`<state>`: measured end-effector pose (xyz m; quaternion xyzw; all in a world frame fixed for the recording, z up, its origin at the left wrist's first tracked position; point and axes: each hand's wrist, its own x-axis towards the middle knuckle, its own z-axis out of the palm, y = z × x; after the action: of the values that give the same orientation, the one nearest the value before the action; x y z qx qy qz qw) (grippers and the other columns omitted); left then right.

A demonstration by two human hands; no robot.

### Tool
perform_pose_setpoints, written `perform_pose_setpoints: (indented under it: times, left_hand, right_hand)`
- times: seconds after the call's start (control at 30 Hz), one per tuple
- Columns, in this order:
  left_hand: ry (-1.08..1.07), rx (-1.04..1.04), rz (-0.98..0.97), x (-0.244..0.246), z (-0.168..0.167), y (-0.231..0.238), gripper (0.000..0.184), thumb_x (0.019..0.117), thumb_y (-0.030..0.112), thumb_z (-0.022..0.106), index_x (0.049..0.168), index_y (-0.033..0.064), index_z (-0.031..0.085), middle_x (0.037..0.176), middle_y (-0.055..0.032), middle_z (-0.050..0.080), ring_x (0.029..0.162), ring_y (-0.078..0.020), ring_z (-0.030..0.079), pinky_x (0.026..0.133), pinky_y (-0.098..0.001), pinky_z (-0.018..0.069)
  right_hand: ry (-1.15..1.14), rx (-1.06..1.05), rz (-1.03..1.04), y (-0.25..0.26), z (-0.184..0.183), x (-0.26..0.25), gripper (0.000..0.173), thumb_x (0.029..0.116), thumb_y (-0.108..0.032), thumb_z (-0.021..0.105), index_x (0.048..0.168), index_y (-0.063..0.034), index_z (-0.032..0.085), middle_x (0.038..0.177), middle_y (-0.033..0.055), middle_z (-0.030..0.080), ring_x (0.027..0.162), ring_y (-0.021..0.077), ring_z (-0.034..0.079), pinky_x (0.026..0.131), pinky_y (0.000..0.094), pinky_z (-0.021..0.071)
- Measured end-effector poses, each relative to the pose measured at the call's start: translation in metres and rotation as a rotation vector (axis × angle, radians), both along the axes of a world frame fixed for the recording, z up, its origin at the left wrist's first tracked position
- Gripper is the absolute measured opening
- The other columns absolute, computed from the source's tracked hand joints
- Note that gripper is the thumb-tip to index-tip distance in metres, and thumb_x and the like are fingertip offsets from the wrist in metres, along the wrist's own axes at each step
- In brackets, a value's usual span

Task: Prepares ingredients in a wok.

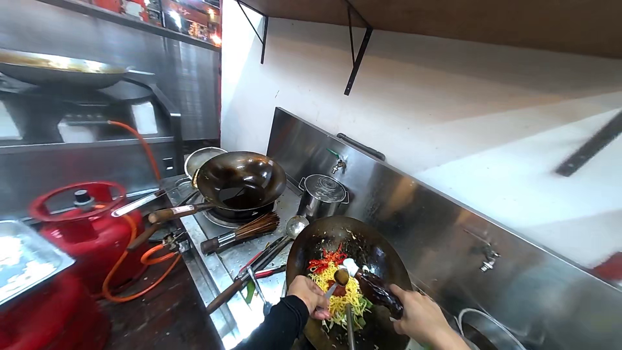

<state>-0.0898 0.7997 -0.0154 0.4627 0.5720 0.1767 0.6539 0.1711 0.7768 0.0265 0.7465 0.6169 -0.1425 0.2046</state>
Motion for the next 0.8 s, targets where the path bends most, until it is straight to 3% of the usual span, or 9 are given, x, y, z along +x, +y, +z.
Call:
perform_pose_setpoints:
  times: [0.33,0.53,0.63,0.8]
  left_hand:
    - [-0.014,-0.022,0.009,0.003,0.001,0.0,0.025,0.0911,-0.005,0.07,0.115,-0.0087,0.064,0.088,-0.0113,0.071,0.069,-0.0108,0.068,0.071,-0.0252,0.0575]
    - [-0.004,-0.025,-0.001,0.001,-0.002,0.002,0.024,0.0921,-0.004,0.07,0.115,-0.0086,0.064,0.088,-0.0116,0.072,0.069,-0.011,0.068,0.071,-0.025,0.0577]
    - [0.002,-0.022,0.005,-0.002,-0.004,0.004,0.025,0.0923,-0.004,0.07,0.116,-0.0088,0.064,0.088,-0.0114,0.072,0.068,-0.0102,0.067,0.07,-0.0244,0.0568]
    - [0.003,-0.031,0.054,0.001,-0.012,0.007,0.026,0.0922,-0.007,0.069,0.117,-0.0105,0.062,0.088,-0.0133,0.07,0.067,-0.0114,0.066,0.069,-0.0249,0.0568]
  right_hand:
    - [0.004,-0.019,0.011,-0.001,-0.003,-0.009,0.07,0.085,-0.033,0.078,0.148,-0.0207,0.051,0.131,0.021,0.065,0.122,0.0425,0.061,0.097,0.0626,0.0485]
    - [0.125,0.072,-0.114,-0.003,-0.012,0.016,0.074,0.0821,-0.035,0.08,0.149,-0.0246,0.05,0.128,0.0196,0.067,0.118,0.0411,0.064,0.095,0.0631,0.0496]
    - [0.379,0.302,-0.202,-0.01,-0.027,0.046,0.078,0.079,-0.029,0.085,0.148,-0.016,0.051,0.124,0.0225,0.068,0.115,0.0417,0.065,0.096,0.0632,0.0491]
    - [0.804,0.952,-0.354,-0.033,-0.072,0.106,0.081,0.0701,-0.01,0.083,0.142,0.0071,0.049,0.127,0.0292,0.062,0.116,0.037,0.062,0.097,0.0534,0.0504]
